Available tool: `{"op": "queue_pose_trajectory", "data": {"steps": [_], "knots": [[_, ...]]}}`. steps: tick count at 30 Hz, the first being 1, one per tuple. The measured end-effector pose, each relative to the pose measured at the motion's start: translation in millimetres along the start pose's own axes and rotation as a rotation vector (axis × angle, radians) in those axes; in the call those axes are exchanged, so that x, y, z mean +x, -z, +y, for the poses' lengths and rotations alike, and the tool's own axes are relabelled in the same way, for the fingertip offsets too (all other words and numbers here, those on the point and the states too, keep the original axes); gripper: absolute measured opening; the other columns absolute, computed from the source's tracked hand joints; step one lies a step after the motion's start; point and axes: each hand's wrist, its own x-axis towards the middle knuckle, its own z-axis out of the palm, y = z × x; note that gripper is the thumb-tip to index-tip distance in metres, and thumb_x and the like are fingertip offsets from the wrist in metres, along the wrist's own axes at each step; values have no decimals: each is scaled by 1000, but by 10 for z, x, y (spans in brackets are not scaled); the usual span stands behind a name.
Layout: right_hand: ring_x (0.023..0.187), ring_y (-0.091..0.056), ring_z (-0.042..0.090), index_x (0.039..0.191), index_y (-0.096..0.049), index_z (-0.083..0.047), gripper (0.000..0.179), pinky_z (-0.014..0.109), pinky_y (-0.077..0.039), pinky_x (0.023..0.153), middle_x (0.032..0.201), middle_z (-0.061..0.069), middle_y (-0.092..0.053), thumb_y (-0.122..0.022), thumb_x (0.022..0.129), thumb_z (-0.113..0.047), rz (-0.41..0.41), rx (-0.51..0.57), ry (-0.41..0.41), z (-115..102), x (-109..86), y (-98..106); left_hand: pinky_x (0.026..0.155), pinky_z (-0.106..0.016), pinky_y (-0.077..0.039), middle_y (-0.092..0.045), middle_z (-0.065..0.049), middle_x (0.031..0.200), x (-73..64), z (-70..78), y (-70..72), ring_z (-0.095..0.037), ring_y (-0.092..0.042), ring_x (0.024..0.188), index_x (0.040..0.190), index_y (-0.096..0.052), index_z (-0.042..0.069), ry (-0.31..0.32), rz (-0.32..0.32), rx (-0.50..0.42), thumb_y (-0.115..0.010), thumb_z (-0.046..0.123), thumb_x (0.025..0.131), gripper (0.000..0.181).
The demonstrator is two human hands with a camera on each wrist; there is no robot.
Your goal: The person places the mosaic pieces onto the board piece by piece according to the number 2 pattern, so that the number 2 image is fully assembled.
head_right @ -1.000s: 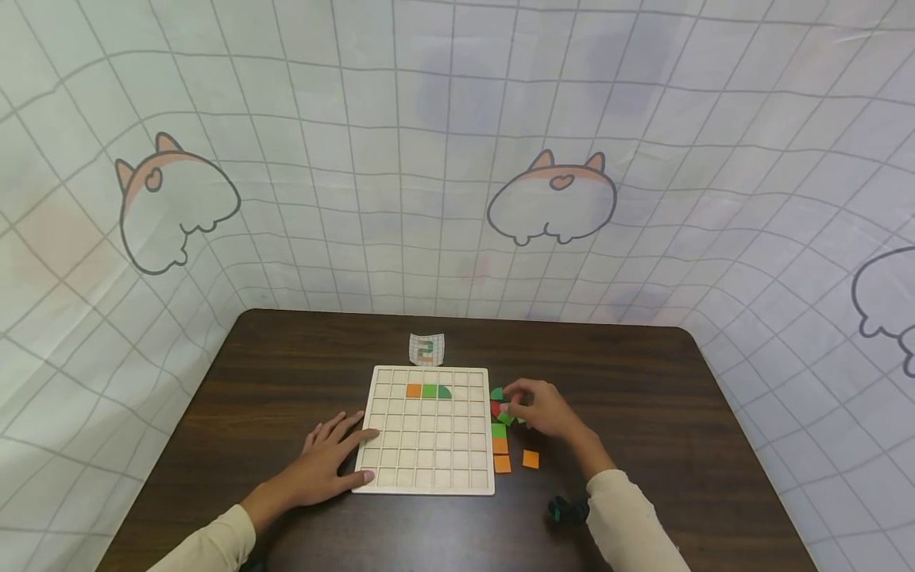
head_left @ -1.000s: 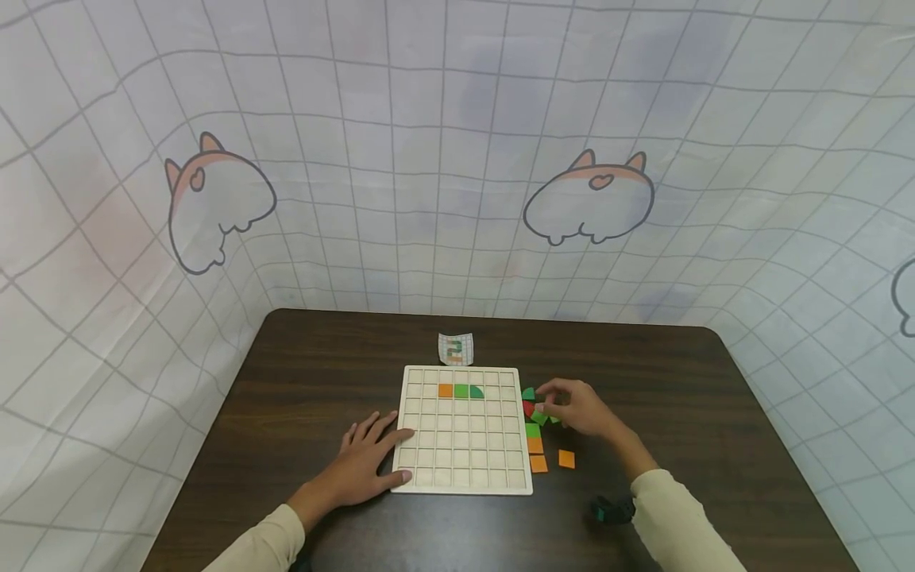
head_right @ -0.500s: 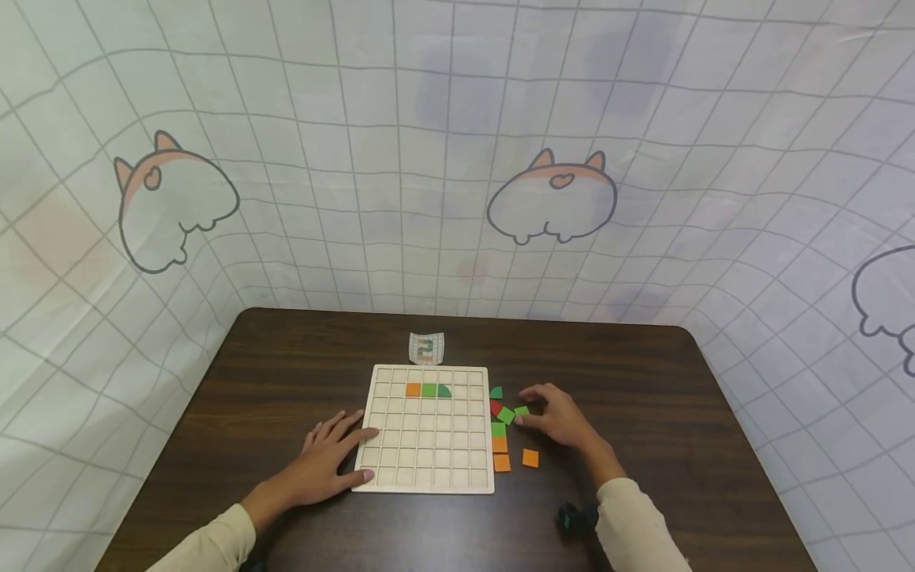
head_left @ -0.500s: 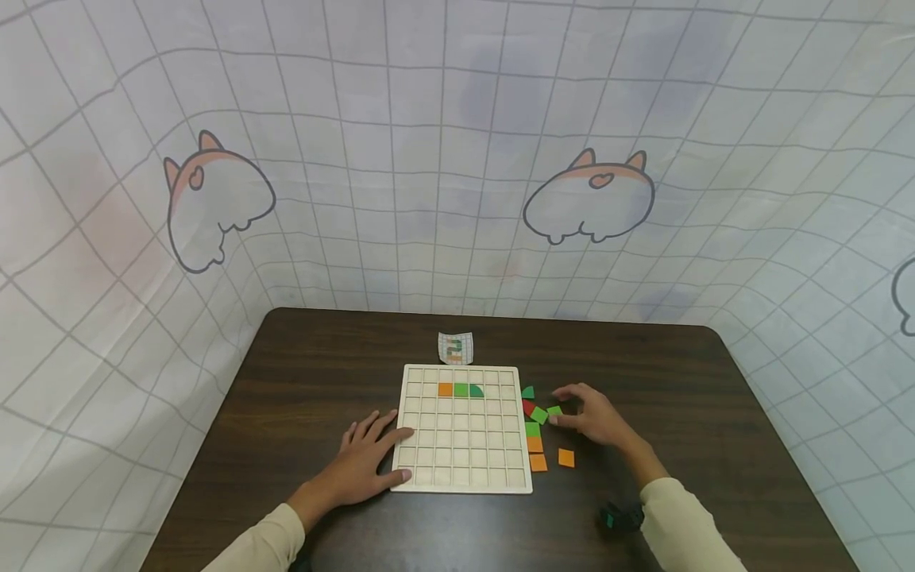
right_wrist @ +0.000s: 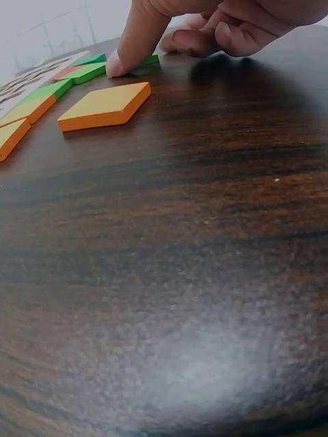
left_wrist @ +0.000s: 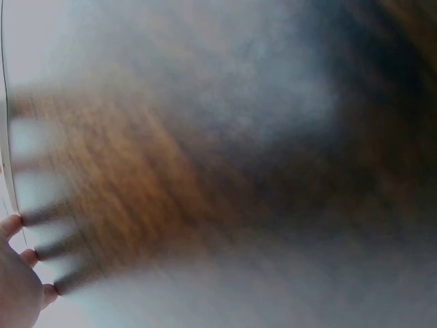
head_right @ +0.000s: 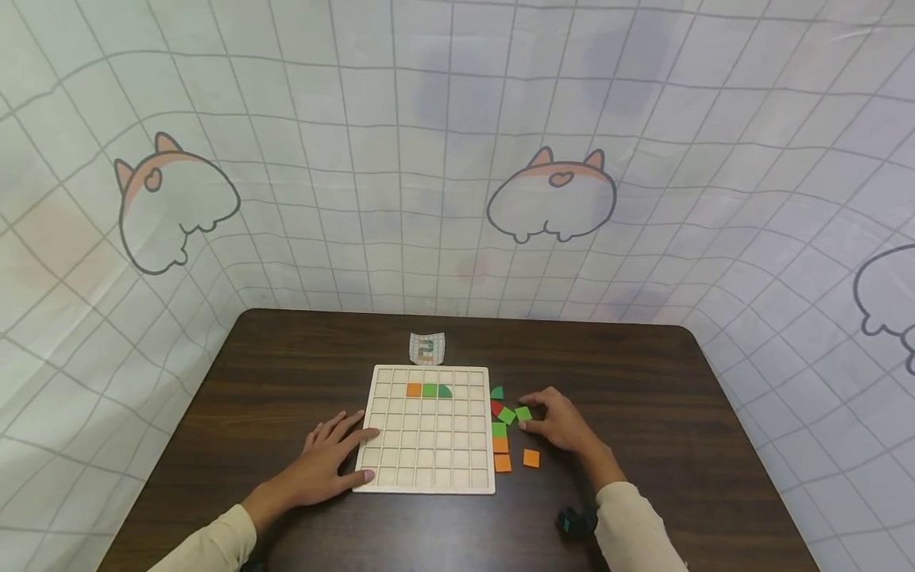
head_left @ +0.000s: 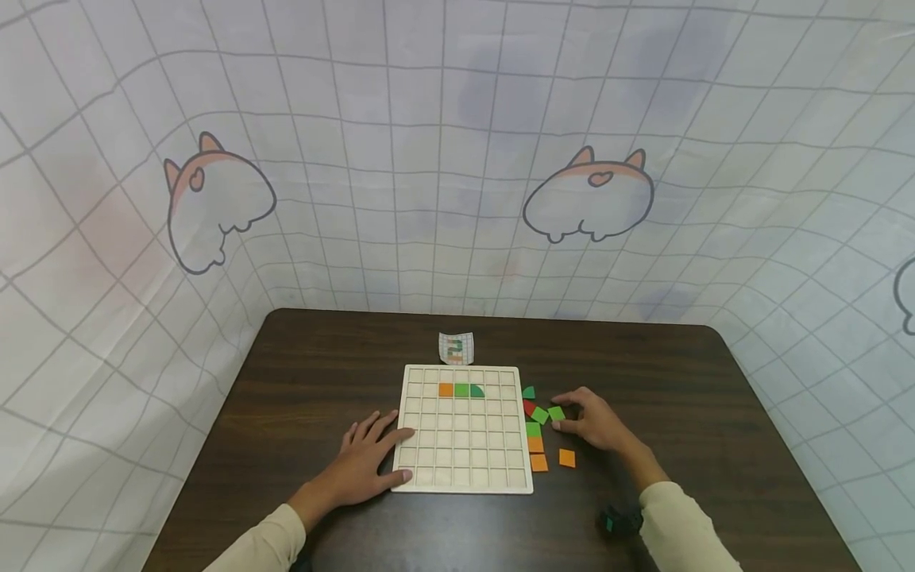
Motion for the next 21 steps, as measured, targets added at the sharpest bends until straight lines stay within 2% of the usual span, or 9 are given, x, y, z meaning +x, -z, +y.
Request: {"op": "queue_pose_trajectory", "data": {"steps": [9, 14, 21], "knots": [[70, -41, 15, 132, -67, -7, 49, 24, -37, 61, 107, 11, -56, -80, 87, -22, -3, 16, 27, 24, -19, 40, 112, -75, -14, -21, -8, 167, 1, -8, 1, -43, -15, 153, 152, -43, 35, -4, 1, 2, -58, 65, 93, 68], [73, -43, 14, 128, -70, -8, 43, 24, -38, 63, 105, 9, -58, -79, 87, -20, 16, -16, 53, 33, -15, 31, 111, -75, -15, -22, -8, 167, 4, -16, -4, -43, -17, 152, 152, -43, 35, -1, 7, 1, -58, 65, 93, 68], [74, -44, 14, 121, -75, -11, 35, 25, -38, 65, 102, 7, -60, -79, 88, -21, 50, -36, 21, 28, -16, -11, 111, -75, -15, -23, -7, 167, 6, -21, -19, -43, -17, 152, 151, -44, 36, 1, 6, -4, -58, 66, 92, 68]]}}
